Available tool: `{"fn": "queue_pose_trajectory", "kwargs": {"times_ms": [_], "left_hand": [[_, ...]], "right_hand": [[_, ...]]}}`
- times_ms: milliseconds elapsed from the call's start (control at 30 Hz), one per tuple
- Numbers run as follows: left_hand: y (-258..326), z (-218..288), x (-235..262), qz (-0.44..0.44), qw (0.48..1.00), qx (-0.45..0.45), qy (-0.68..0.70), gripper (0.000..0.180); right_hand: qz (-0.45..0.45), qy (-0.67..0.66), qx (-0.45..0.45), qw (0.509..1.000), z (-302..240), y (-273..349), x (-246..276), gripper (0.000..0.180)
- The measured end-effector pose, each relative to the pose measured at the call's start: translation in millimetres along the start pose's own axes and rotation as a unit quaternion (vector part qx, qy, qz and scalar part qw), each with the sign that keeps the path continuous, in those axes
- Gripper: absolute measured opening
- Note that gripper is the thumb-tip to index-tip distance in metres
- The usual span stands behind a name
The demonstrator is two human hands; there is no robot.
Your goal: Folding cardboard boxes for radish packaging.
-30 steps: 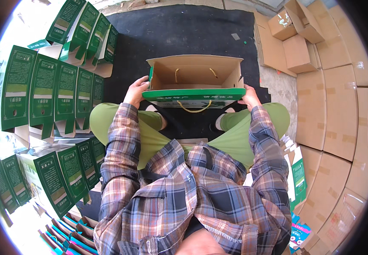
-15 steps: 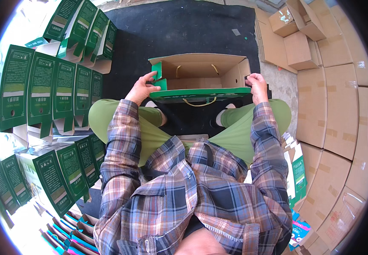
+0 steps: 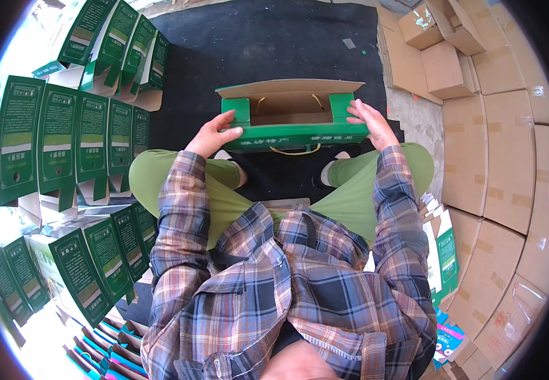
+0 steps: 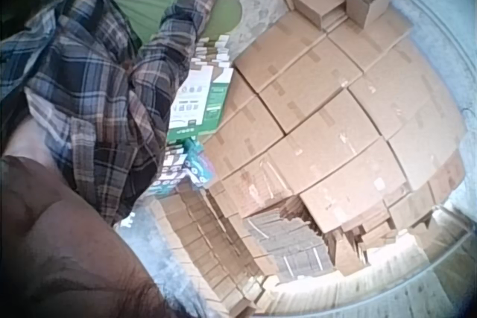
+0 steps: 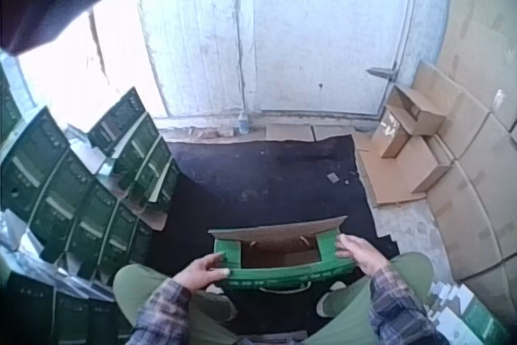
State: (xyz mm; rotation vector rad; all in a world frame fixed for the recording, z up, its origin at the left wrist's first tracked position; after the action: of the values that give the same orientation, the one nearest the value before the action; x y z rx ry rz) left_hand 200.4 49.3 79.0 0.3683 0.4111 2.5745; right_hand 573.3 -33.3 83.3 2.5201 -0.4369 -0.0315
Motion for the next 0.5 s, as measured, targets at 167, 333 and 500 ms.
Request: {"fn": "queue_pose_trajectory", "kwargs": {"times_ms": [167, 333, 500], "left_hand": [[-12, -13, 6, 0.134, 0.991, 0.020, -0.008, 0.055], [9, 29, 1, 0.257, 0.891, -0.107, -0.359, 0.039], [13, 29, -7, 0.252, 0.873, -0.065, -0.412, 0.036]], "right_hand": [[0.035, 0.075, 0.086, 0.993, 3, -16, 19, 0.051], [0.101, 0.472, 0.228, 0.846, -7, 16, -15, 0.065], [0.079, 0.513, 0.198, 0.832, -6, 31, -38, 0.092]]}}
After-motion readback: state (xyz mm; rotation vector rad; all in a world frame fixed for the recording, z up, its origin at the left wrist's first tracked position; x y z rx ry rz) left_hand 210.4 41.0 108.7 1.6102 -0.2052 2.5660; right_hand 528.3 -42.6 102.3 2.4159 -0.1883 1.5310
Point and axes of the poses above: each hand's wrist, its own y-axis away from the middle knuckle, its own x-axis out of the back of the hand, z = x × y, the point moved 10 cm from there along -y, towards the middle knuckle, and after that the axes turned 5 degrees about z, right-handed, at the moved point
